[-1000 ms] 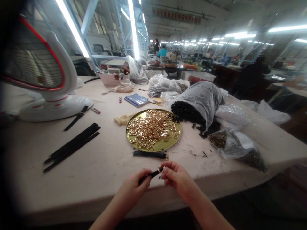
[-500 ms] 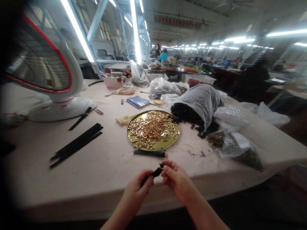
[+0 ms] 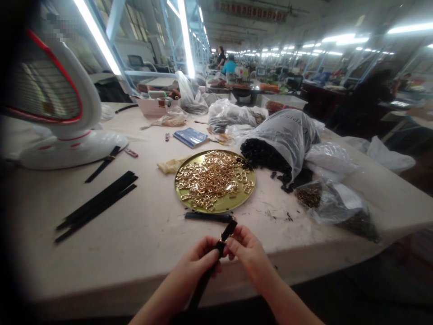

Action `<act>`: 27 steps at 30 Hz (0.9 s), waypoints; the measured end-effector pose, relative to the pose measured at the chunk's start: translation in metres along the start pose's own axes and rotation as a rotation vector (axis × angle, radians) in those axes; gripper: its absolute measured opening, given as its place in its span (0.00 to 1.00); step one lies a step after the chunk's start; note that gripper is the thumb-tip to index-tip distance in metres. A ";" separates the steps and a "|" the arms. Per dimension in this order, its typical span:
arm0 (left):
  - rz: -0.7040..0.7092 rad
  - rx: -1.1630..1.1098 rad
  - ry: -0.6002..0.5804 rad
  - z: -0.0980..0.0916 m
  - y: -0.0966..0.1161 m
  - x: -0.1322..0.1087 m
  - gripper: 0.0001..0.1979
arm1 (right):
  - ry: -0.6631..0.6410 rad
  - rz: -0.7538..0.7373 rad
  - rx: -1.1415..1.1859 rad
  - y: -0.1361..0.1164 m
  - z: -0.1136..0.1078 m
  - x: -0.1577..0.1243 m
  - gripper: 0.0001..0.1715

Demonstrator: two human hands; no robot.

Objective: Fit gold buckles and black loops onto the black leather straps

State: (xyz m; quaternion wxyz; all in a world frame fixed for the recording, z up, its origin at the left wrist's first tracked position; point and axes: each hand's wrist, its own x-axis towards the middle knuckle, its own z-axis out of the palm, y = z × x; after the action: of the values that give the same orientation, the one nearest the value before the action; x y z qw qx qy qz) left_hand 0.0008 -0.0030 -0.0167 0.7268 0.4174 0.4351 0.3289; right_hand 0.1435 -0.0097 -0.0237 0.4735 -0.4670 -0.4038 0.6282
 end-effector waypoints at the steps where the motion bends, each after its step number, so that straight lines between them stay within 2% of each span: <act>1: -0.008 -0.025 0.004 -0.002 0.000 0.002 0.09 | -0.012 0.003 -0.035 0.002 -0.001 0.002 0.13; 5: -0.019 -0.056 0.041 -0.005 -0.003 0.010 0.09 | -0.021 -0.026 -0.240 0.009 -0.003 0.010 0.10; 10: -0.039 -0.032 0.014 -0.007 0.002 0.015 0.10 | 0.120 -0.148 -0.496 0.008 -0.008 0.018 0.06; 13: -0.047 -0.018 0.036 -0.009 0.002 0.019 0.12 | 0.086 -0.142 -0.451 0.000 -0.008 0.022 0.08; 17: -0.057 0.019 0.045 -0.012 -0.005 0.024 0.13 | -0.035 -0.010 -0.303 -0.005 -0.008 0.029 0.15; 22: -0.051 0.069 0.077 -0.014 -0.016 0.028 0.14 | -0.042 0.061 -0.262 0.003 -0.006 0.033 0.18; 24: -0.069 0.072 0.086 -0.017 -0.022 0.031 0.16 | -0.046 -0.005 -0.339 0.006 -0.004 0.031 0.17; 27: -0.053 0.121 0.072 -0.023 -0.030 0.038 0.19 | -0.013 -0.185 -0.486 0.009 0.000 0.029 0.11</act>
State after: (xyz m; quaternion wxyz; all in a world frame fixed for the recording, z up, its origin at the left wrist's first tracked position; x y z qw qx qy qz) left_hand -0.0010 0.0233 -0.0634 0.6925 0.4367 0.4911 0.2975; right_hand 0.1387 0.0162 -0.0382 0.4003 -0.5240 -0.5871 0.4696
